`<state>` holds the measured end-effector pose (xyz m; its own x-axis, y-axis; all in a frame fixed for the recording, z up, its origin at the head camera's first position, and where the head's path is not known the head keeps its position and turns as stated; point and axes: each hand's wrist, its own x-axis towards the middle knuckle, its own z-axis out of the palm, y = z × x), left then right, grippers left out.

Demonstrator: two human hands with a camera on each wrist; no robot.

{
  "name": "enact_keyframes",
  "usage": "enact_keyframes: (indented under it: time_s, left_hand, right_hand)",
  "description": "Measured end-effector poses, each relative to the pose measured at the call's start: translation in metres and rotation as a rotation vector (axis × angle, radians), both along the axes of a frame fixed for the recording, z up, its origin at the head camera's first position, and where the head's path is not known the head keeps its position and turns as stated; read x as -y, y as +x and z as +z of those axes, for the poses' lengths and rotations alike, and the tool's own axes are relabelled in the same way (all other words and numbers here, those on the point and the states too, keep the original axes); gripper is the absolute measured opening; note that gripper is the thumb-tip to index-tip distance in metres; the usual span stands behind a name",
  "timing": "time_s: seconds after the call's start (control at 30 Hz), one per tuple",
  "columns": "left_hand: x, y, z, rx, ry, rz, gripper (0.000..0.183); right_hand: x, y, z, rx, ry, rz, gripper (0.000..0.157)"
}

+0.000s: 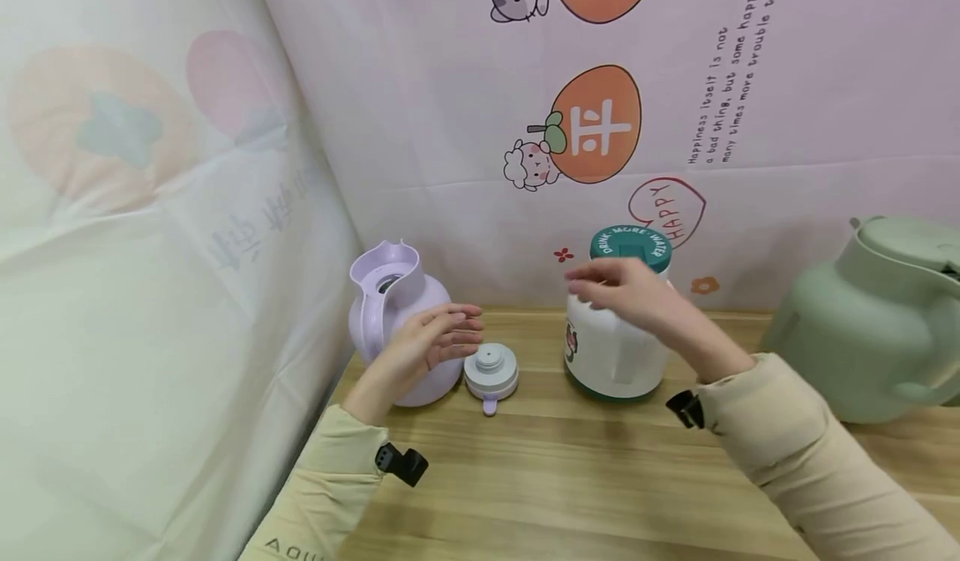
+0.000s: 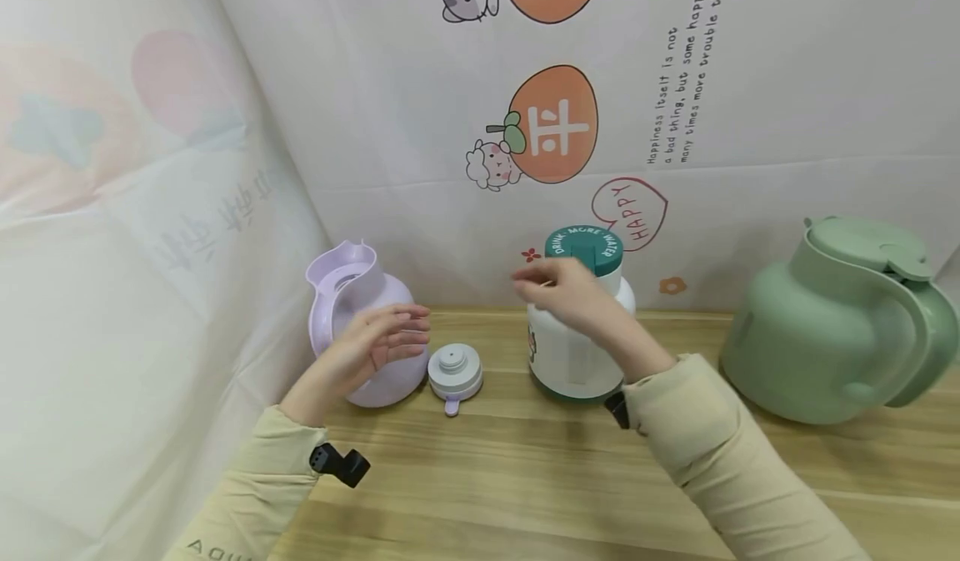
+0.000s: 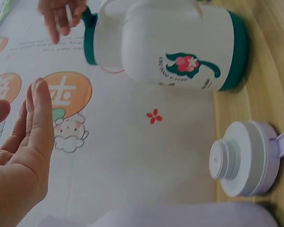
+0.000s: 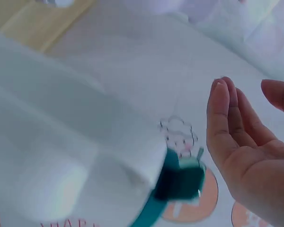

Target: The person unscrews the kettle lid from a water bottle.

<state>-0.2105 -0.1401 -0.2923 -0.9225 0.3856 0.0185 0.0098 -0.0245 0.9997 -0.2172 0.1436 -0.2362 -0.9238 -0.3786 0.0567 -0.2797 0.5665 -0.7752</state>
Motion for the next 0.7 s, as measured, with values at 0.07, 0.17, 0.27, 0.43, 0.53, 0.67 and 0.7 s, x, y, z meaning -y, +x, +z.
enact_keyframes:
  time_s: [0.07, 0.17, 0.27, 0.43, 0.53, 0.67, 0.7]
  left_hand:
    - [-0.008, -0.002, -0.003, -0.006, -0.023, -0.025, 0.042]
    - [-0.021, -0.004, -0.007, -0.021, -0.041, -0.050, 0.043]
    - [-0.033, -0.006, -0.011, -0.027, -0.056, -0.065, 0.044]
    - [-0.054, -0.009, -0.017, 0.001, -0.073, -0.070, 0.045]
    - [-0.066, -0.012, -0.020, 0.014, -0.072, -0.065, 0.044]
    - [-0.083, -0.014, -0.024, 0.007, -0.091, -0.066, 0.047]
    - [-0.087, -0.014, -0.025, 0.003, -0.096, -0.072, 0.048]
  right_hand:
    - [-0.010, -0.002, 0.010, 0.001, -0.009, -0.038, 0.044]
    - [-0.025, -0.006, 0.019, -0.018, -0.013, -0.104, 0.048]
    - [-0.038, -0.011, 0.023, -0.035, -0.017, -0.175, 0.053]
    - [-0.056, -0.020, 0.020, -0.050, -0.056, -0.287, 0.059]
    - [-0.064, -0.026, 0.015, -0.070, -0.094, -0.322, 0.060]
    - [-0.070, -0.035, 0.006, -0.101, -0.092, -0.352, 0.061]
    - [-0.071, -0.037, 0.004, -0.108, -0.080, -0.355, 0.061]
